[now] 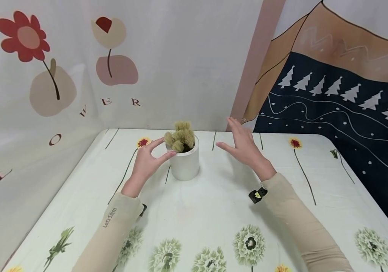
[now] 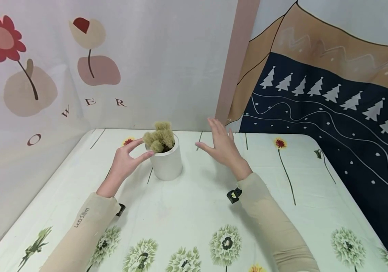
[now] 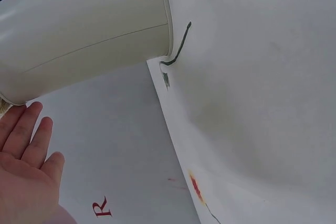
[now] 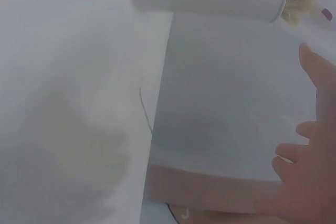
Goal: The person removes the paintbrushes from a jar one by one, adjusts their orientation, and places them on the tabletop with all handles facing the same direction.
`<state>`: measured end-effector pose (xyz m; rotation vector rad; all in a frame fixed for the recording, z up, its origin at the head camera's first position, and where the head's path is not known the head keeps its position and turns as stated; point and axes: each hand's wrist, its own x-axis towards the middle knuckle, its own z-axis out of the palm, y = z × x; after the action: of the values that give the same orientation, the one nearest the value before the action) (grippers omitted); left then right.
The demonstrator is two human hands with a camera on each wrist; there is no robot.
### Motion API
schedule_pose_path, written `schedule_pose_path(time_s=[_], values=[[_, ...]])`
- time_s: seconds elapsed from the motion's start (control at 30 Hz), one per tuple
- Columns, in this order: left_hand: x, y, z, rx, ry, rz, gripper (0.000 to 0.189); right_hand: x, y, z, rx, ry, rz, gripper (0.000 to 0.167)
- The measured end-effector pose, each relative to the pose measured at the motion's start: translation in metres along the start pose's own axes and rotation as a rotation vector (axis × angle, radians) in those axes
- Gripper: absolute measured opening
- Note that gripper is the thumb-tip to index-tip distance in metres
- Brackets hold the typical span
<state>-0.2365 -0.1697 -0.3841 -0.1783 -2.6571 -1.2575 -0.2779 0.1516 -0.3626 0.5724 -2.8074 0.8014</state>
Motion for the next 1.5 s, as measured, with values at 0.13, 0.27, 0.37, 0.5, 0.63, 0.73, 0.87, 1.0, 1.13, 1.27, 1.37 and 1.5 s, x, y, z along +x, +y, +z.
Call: schedule_pose_path(time_s=[0.13, 0.27, 0.37, 0.5, 0.63, 0.73, 0.87, 1.0, 1.13, 1.27, 1.37, 1.5], values=[[0.0, 0.001, -0.001, -0.009, -0.006, -0.007, 0.072, 0.001, -0.008, 0.004, 0.052, 0.007, -0.02, 0.087], [0.0, 0.002, -0.001, -0.026, -0.011, -0.016, 0.073, 0.0, -0.018, 0.009, 0.113, 0.003, -0.014, 0.082], [-0.001, 0.002, -0.001, -0.035, -0.017, -0.024, 0.074, 0.0, -0.024, 0.013, 0.153, 0.019, -0.016, 0.078], [-0.001, 0.002, -0.001, -0.037, -0.019, -0.03, 0.075, 0.004, -0.032, 0.019, 0.229, 0.066, -0.037, 0.069], [-0.001, 0.001, -0.001, -0.039, -0.019, -0.035, 0.075, 0.011, -0.043, 0.024, 0.328, 0.098, -0.053, 0.06], [-0.001, 0.001, -0.001, -0.042, -0.019, -0.036, 0.075, 0.018, -0.051, 0.027, 0.412, 0.109, -0.06, 0.054], [-0.001, 0.001, 0.0, -0.045, -0.016, -0.033, 0.074, 0.029, -0.059, 0.033, 0.525, 0.12, -0.054, 0.047], [-0.001, 0.0, 0.0, -0.047, -0.015, -0.031, 0.073, 0.039, -0.065, 0.037, 0.605, 0.12, -0.019, 0.04], [0.0, 0.0, 0.0, -0.049, -0.017, -0.034, 0.074, 0.05, -0.07, 0.04, 0.644, 0.1, 0.025, 0.038], [0.0, -0.001, 0.0, -0.051, -0.026, -0.047, 0.076, 0.059, -0.073, 0.042, 0.68, 0.066, 0.05, 0.036], [0.0, -0.002, 0.0, -0.055, -0.029, -0.054, 0.076, 0.063, -0.075, 0.042, 0.677, 0.036, 0.063, 0.034], [0.0, -0.001, 0.0, -0.061, -0.023, -0.049, 0.075, 0.066, -0.077, 0.042, 0.649, 0.009, 0.08, 0.032]])
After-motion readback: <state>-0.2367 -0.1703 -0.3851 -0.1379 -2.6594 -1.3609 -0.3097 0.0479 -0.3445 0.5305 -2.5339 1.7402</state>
